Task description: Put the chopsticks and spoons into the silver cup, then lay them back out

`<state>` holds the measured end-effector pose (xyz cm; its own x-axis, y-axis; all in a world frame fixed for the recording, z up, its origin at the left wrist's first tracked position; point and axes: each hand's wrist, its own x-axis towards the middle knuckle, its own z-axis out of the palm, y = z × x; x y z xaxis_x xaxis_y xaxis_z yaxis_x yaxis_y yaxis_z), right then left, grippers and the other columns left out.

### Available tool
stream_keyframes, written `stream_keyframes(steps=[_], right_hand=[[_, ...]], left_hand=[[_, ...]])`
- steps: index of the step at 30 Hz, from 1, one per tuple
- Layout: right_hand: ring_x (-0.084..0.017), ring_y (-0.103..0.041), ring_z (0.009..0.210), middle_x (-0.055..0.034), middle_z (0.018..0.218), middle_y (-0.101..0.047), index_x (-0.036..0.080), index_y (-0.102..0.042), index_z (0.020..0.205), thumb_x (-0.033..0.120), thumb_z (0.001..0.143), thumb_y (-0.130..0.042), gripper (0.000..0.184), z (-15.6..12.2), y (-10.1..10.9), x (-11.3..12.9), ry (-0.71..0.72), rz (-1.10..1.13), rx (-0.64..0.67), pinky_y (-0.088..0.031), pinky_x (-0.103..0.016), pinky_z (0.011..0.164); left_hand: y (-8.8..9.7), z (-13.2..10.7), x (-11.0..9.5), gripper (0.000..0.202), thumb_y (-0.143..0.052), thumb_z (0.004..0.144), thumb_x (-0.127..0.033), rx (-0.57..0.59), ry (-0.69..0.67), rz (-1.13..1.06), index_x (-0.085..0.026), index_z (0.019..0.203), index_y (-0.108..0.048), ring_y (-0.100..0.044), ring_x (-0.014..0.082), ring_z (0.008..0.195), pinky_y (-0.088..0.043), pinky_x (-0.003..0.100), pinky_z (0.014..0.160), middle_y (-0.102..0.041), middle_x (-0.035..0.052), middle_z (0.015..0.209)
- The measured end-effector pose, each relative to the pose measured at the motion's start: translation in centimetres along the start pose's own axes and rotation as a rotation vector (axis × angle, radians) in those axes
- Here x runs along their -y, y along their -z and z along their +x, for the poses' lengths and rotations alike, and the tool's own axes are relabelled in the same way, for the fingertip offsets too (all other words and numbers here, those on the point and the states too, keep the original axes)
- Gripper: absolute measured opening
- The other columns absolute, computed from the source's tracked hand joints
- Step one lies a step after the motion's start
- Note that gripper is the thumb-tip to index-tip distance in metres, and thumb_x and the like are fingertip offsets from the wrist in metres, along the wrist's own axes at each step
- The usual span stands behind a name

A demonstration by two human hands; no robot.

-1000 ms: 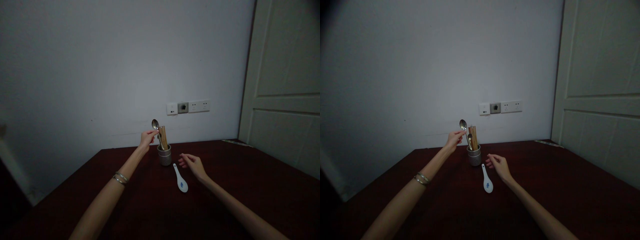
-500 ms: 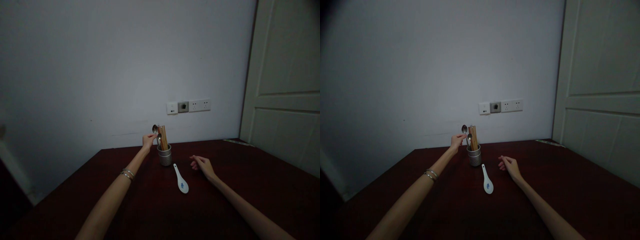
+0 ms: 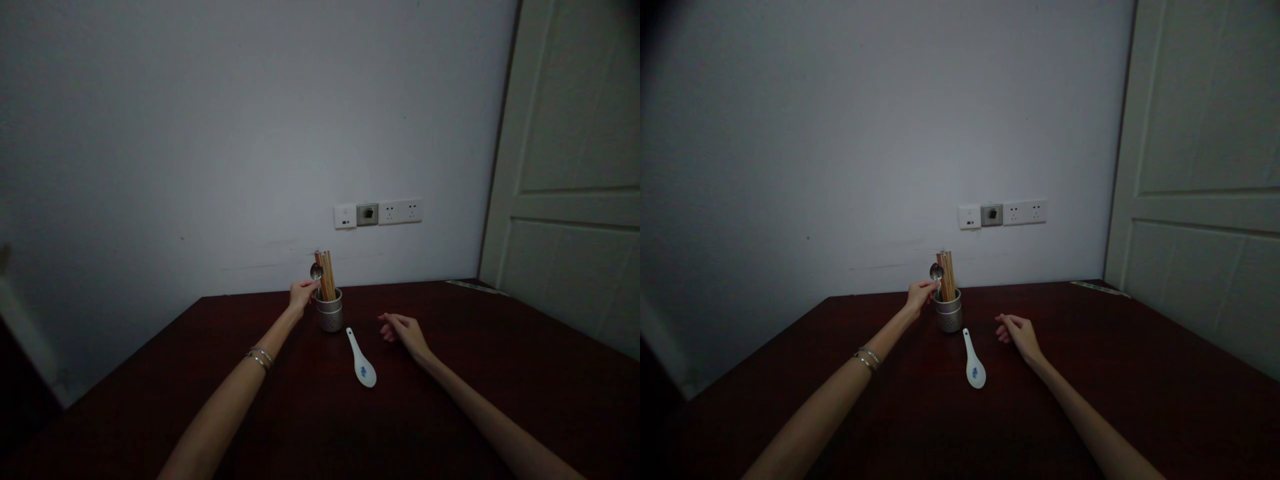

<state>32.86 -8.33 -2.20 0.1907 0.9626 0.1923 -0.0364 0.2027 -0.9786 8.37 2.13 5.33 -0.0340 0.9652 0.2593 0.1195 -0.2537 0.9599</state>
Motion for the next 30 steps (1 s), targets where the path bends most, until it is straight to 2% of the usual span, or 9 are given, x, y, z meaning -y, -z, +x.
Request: stream_keyframes(steps=[4, 14, 24, 30], right_hand=[[-0.011, -0.054, 0.043, -0.0043, 0.054, -0.060, 0.009, -0.061, 0.078, 0.046, 0.069, -0.055, 0.039, 0.0, 0.0, -0.1, -0.006, -0.011, 0.015, -0.039, -0.021, 0.041], [-0.011, -0.054, 0.043, -0.0039, 0.053, -0.060, 0.010, -0.062, 0.074, 0.046, 0.066, -0.056, 0.037, 0.4, 0.1, -0.5, 0.005, -0.013, 0.030, -0.039, -0.021, 0.040], [-0.012, -0.054, 0.044, -0.0048, 0.054, -0.060, 0.010, -0.062, 0.075, 0.045, 0.067, -0.056, 0.037, 0.3, 0.1, -0.3, 0.018, -0.031, 0.035, -0.039, -0.021, 0.040], [-0.011, -0.054, 0.044, -0.0045, 0.054, -0.060, 0.010, -0.062, 0.075, 0.045, 0.067, -0.055, 0.037, 0.4, 0.2, -0.5, 0.011, -0.039, 0.035, -0.039, -0.021, 0.040]], left_hand=[[0.0, -0.3, 0.5, 0.028, -0.064, 0.061, -0.036, 0.024, 0.002, 0.003, -0.009, 0.068, -0.061, -0.037, 0.0056, 0.031, -0.026, 0.018, 0.032, -0.043, -0.0048, 0.036], [-0.4, 0.1, 2.0, 0.026, -0.064, 0.061, -0.033, -0.021, 0.002, -0.014, -0.008, 0.070, -0.062, -0.036, 0.0055, 0.028, -0.025, 0.019, 0.031, -0.047, -0.0038, 0.039], [-0.7, -0.1, 2.1, 0.021, -0.064, 0.062, -0.022, -0.054, 0.020, -0.038, -0.007, 0.076, -0.062, -0.039, 0.0050, 0.030, -0.028, 0.018, 0.031, -0.051, -0.0027, 0.044], [-0.7, 0.1, 2.3, 0.023, -0.064, 0.061, -0.019, -0.043, 0.083, -0.042, -0.007, 0.081, -0.061, -0.041, 0.0056, 0.031, -0.032, 0.018, 0.033, -0.050, -0.0035, 0.043]])
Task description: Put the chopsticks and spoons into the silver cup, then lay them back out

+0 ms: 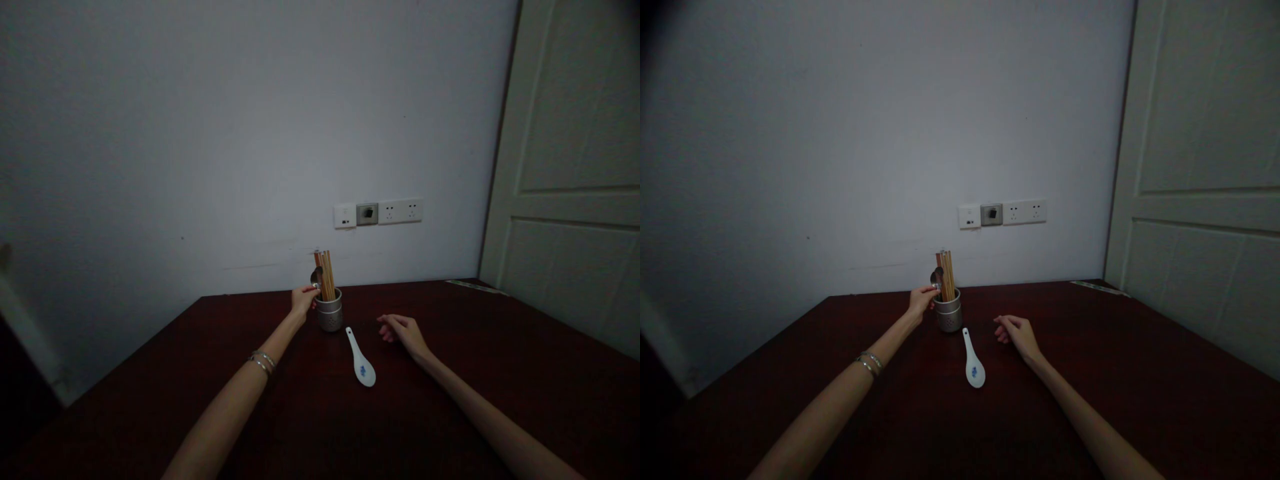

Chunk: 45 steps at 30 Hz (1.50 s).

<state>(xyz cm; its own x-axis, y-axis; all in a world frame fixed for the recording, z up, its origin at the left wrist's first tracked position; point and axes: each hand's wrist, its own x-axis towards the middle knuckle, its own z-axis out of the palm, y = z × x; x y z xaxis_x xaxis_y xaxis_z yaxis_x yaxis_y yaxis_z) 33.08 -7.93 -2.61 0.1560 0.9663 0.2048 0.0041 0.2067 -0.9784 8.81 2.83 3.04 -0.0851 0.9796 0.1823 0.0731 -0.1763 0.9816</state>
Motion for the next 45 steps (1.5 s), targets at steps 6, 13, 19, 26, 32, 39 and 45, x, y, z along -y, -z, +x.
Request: stream_keyframes(steps=[6, 13, 19, 26, 32, 39, 45], right_hand=[[-0.011, -0.054, 0.043, -0.0041, 0.053, -0.060, 0.010, -0.062, 0.073, 0.044, 0.067, -0.055, 0.035, -0.1, -0.1, 0.2, 0.001, -0.002, 0.008, -0.038, -0.020, 0.040], [-0.011, -0.053, 0.042, -0.0044, 0.053, -0.060, 0.010, -0.062, 0.073, 0.042, 0.066, -0.055, 0.034, -0.3, -0.2, 0.5, 0.000, -0.007, 0.004, -0.038, -0.021, 0.040], [-0.011, -0.053, 0.043, -0.0037, 0.053, -0.060, 0.010, -0.062, 0.074, 0.042, 0.067, -0.054, 0.033, -0.2, -0.1, 0.2, -0.001, -0.004, 0.014, -0.038, -0.020, 0.041], [-0.011, -0.053, 0.043, -0.0035, 0.053, -0.060, 0.010, -0.063, 0.074, 0.042, 0.066, -0.055, 0.034, -0.3, -0.1, 0.3, -0.003, -0.019, 0.017, -0.038, -0.021, 0.041], [-0.012, -0.054, 0.043, -0.0040, 0.054, -0.060, 0.010, -0.063, 0.074, 0.043, 0.066, -0.055, 0.035, -0.3, -0.2, 0.4, 0.005, -0.033, 0.017, -0.038, -0.022, 0.040], [-0.012, -0.055, 0.047, -0.0035, 0.057, -0.061, 0.011, -0.062, 0.076, 0.038, 0.066, -0.056, 0.030, -0.3, -0.3, 0.4, -0.017, -0.080, 0.052, -0.039, -0.021, 0.042], [-0.012, -0.059, 0.057, -0.0053, 0.070, -0.063, 0.012, -0.059, 0.083, 0.027, 0.067, -0.058, 0.022, -0.3, -1.8, 1.0, -0.110, -0.092, 0.133, -0.045, -0.020, 0.045]], left_hand=[[0.0, 0.0, -0.3, 0.014, -0.062, 0.062, -0.017, 0.041, 0.045, 0.046, -0.010, 0.074, -0.061, -0.041, 0.0053, 0.032, -0.031, 0.017, 0.034, -0.047, -0.0045, 0.039], [0.1, -0.1, -0.6, 0.008, -0.061, 0.062, -0.017, 0.067, 0.070, 0.061, -0.011, 0.067, -0.060, -0.040, 0.0048, 0.034, -0.029, 0.016, 0.034, -0.046, -0.0047, 0.039], [0.2, 0.0, -0.4, 0.015, -0.064, 0.060, -0.020, 0.090, 0.085, 0.029, -0.011, 0.072, -0.062, -0.040, 0.0047, 0.035, -0.028, 0.016, 0.034, -0.046, -0.0045, 0.041], [0.8, -0.3, -0.7, 0.030, -0.067, 0.058, -0.028, 0.103, 0.101, -0.024, -0.011, 0.082, -0.061, -0.042, 0.0043, 0.038, -0.028, 0.015, 0.035, -0.051, -0.0032, 0.049], [2.7, -0.8, -1.3, 0.055, -0.070, 0.056, -0.033, 0.122, 0.131, -0.071, -0.014, 0.105, -0.054, -0.044, 0.0032, 0.043, -0.029, 0.015, 0.036, -0.061, 0.0040, 0.075], [6.4, -2.1, 1.2, 0.048, -0.068, 0.058, -0.030, 0.074, 0.169, -0.171, -0.017, 0.102, -0.056, -0.046, 0.0024, 0.046, -0.029, 0.013, 0.038, -0.059, 0.0041, 0.082], [8.0, -2.6, 3.7, 0.040, -0.063, 0.059, -0.026, 0.034, 0.250, -0.156, -0.016, 0.097, -0.057, -0.043, 0.0016, 0.043, -0.028, 0.014, 0.037, -0.060, 0.0041, 0.086]])
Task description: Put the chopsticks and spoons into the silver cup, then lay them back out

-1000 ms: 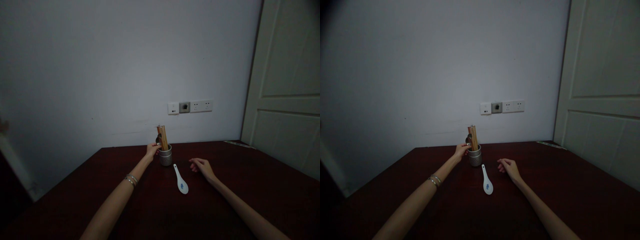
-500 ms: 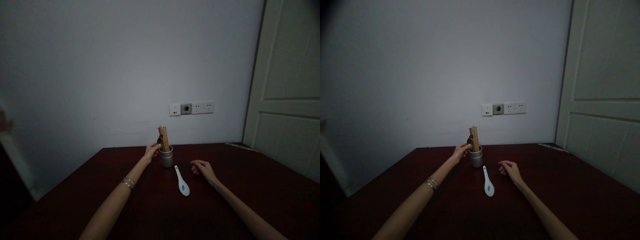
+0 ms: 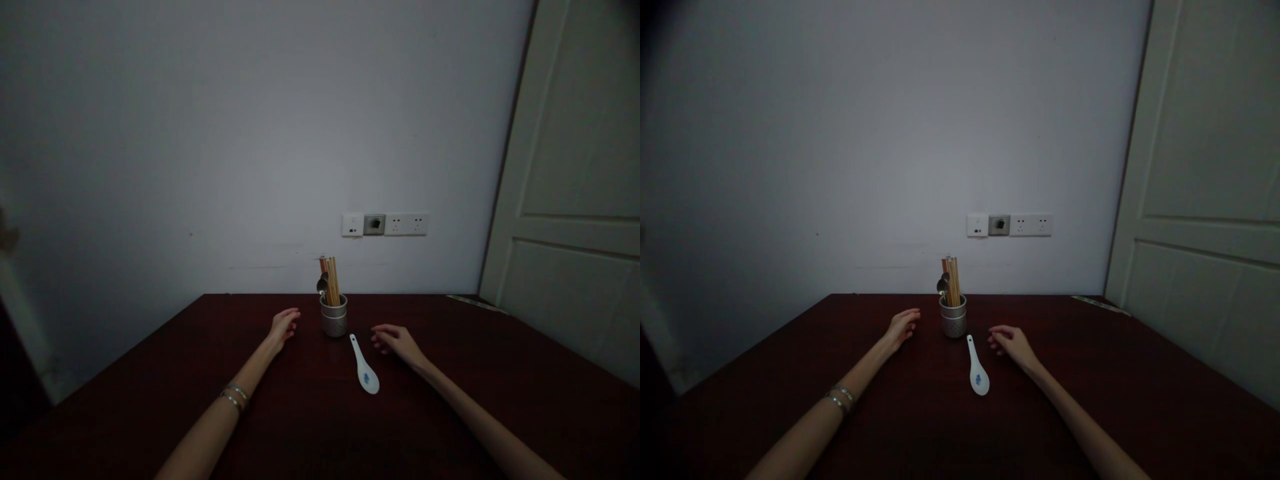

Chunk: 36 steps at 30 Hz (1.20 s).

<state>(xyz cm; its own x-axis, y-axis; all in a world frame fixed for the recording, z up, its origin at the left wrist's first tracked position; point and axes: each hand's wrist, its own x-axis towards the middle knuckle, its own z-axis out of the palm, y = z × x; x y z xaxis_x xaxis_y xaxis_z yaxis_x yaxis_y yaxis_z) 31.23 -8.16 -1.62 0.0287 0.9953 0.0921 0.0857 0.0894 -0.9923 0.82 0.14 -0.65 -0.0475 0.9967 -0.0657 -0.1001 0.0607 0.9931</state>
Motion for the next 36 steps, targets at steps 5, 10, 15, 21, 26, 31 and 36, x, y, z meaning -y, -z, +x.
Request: stream_keyframes(steps=[5, 10, 15, 21, 26, 31, 36], right_hand=[[-0.013, -0.061, 0.066, -0.0079, 0.083, -0.063, 0.014, -0.055, 0.093, 0.027, 0.067, -0.061, 0.029, 0.4, -2.0, 1.4, -0.096, -0.002, 0.129, -0.049, -0.021, 0.049], [-0.011, -0.059, 0.060, -0.0034, 0.073, -0.062, 0.014, -0.056, 0.092, 0.029, 0.064, -0.065, 0.033, 1.0, -3.1, 2.2, -0.149, -0.062, 0.249, -0.050, -0.021, 0.048], [-0.009, -0.056, 0.055, 0.0005, 0.063, -0.058, 0.013, -0.058, 0.088, 0.027, 0.062, -0.068, 0.031, 1.3, -3.3, 2.2, -0.183, -0.090, 0.277, -0.051, -0.021, 0.048], [-0.008, -0.056, 0.052, 0.0001, 0.061, -0.060, 0.013, -0.058, 0.089, 0.026, 0.063, -0.066, 0.030, 1.6, -3.4, 1.3, -0.175, -0.059, 0.297, -0.049, -0.019, 0.047], [-0.013, -0.061, 0.058, -0.0045, 0.069, -0.066, 0.013, -0.055, 0.093, 0.027, 0.064, -0.065, 0.034, 1.8, -3.6, 0.8, -0.143, -0.035, 0.376, -0.050, -0.022, 0.049], [-0.014, -0.062, 0.057, -0.0047, 0.069, -0.066, 0.013, -0.055, 0.093, 0.024, 0.064, -0.065, 0.033, 1.7, -3.9, 1.0, -0.141, -0.022, 0.378, -0.050, -0.024, 0.051], [-0.014, -0.062, 0.057, -0.0043, 0.068, -0.066, 0.013, -0.057, 0.091, 0.023, 0.062, -0.066, 0.032, 1.5, -3.9, 2.2, -0.118, -0.003, 0.367, -0.050, -0.024, 0.050]], left_hand=[[0.2, 0.4, 0.6, 0.038, -0.061, 0.058, -0.025, 0.013, 0.009, 0.005, -0.016, 0.095, -0.058, -0.043, 0.0017, 0.042, -0.027, 0.014, 0.037, -0.061, 0.0031, 0.083], [0.3, 0.6, 1.1, 0.036, -0.061, 0.058, -0.024, 0.025, -0.020, 0.003, -0.015, 0.092, -0.059, -0.043, 0.0019, 0.042, -0.026, 0.015, 0.036, -0.060, 0.0027, 0.079], [0.4, 0.8, 1.6, 0.031, -0.058, 0.059, -0.019, 0.012, -0.040, -0.016, -0.013, 0.089, -0.058, -0.042, 0.0027, 0.040, -0.026, 0.015, 0.035, -0.060, 0.0028, 0.074], [0.3, 1.0, 2.0, 0.026, -0.054, 0.061, -0.016, 0.009, -0.097, 0.017, -0.012, 0.086, -0.059, -0.040, 0.0029, 0.037, -0.025, 0.016, 0.032, -0.059, 0.0026, 0.070], [0.2, 0.8, 2.1, 0.025, -0.054, 0.062, -0.019, 0.006, -0.114, 0.048, -0.013, 0.086, -0.059, -0.039, 0.0032, 0.037, -0.026, 0.017, 0.032, -0.059, 0.0017, 0.069], [0.1, 0.6, 1.9, 0.024, -0.053, 0.062, -0.019, 0.010, -0.116, 0.050, -0.012, 0.084, -0.059, -0.039, 0.0035, 0.036, -0.026, 0.017, 0.032, -0.058, 0.0016, 0.067], [-0.1, 0.2, 1.6, 0.023, -0.053, 0.062, -0.017, 0.021, -0.121, 0.052, -0.011, 0.083, -0.059, -0.039, 0.0035, 0.036, -0.026, 0.017, 0.031, -0.058, 0.0020, 0.067]])
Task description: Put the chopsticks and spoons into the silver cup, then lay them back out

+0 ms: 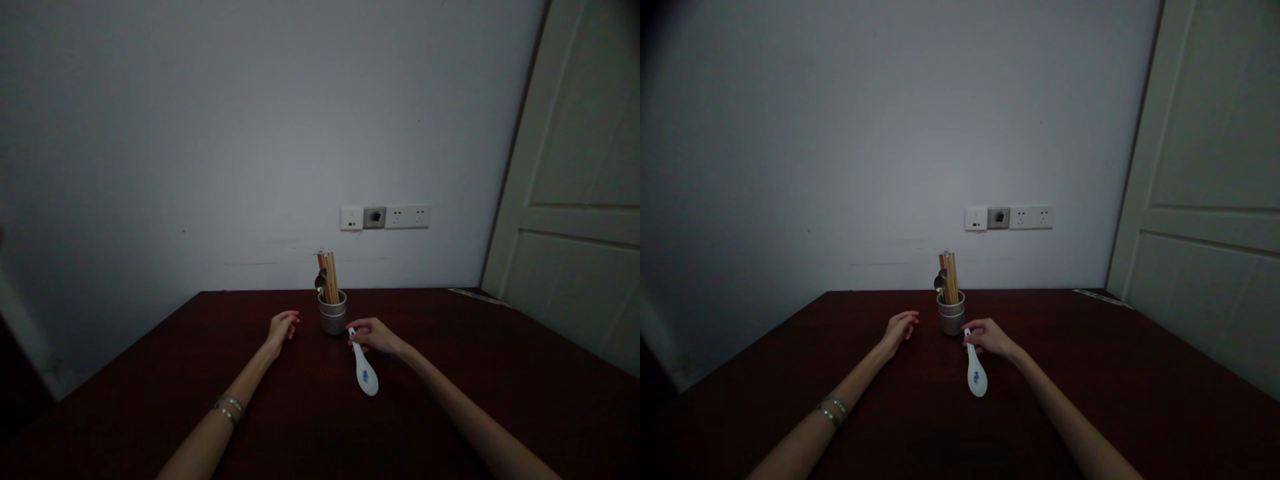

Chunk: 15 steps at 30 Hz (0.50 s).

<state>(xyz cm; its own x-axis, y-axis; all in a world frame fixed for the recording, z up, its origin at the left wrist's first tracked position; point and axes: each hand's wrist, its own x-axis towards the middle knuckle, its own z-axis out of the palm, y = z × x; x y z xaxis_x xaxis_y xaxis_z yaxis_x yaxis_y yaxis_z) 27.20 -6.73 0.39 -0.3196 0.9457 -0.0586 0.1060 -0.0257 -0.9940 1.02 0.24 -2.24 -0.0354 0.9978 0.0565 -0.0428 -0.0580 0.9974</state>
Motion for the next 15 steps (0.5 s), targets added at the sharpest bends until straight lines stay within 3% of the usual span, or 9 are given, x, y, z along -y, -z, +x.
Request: stream_keyframes(steps=[4, 10, 15], right_hand=[[-0.015, -0.062, 0.060, -0.0046, 0.069, -0.066, 0.013, -0.058, 0.090, 0.024, 0.062, -0.066, 0.032, -0.7, 0.1, 2.4, 0.078, 0.009, -0.043, -0.050, -0.025, 0.052], [-0.017, -0.063, 0.066, -0.0052, 0.073, -0.067, 0.013, -0.058, 0.094, 0.029, 0.062, -0.066, 0.037, -2.7, -0.2, 7.1, 0.246, 0.047, -0.102, -0.050, -0.028, 0.059], [-0.017, -0.063, 0.065, -0.0047, 0.070, -0.067, 0.013, -0.059, 0.090, 0.032, 0.060, -0.067, 0.037, -4.0, -0.4, 9.0, 0.341, 0.031, -0.174, -0.050, -0.030, 0.060]], left_hand=[[-0.1, -0.3, -0.3, 0.022, -0.051, 0.062, -0.020, 0.022, -0.005, -0.011, -0.011, 0.081, -0.059, -0.040, 0.0043, 0.037, -0.026, 0.017, 0.031, -0.057, 0.0025, 0.067], [-0.5, -0.9, -1.0, 0.025, -0.051, 0.065, -0.029, -0.093, -0.028, -0.045, -0.012, 0.082, -0.059, -0.039, 0.0038, 0.038, -0.025, 0.017, 0.032, -0.056, 0.0016, 0.069], [-1.7, -2.7, -3.9, 0.027, -0.046, 0.070, -0.036, 0.012, -0.119, 0.151, -0.013, 0.058, -0.054, -0.033, 0.0046, 0.033, -0.020, 0.017, 0.033, -0.043, -0.0037, 0.043]])
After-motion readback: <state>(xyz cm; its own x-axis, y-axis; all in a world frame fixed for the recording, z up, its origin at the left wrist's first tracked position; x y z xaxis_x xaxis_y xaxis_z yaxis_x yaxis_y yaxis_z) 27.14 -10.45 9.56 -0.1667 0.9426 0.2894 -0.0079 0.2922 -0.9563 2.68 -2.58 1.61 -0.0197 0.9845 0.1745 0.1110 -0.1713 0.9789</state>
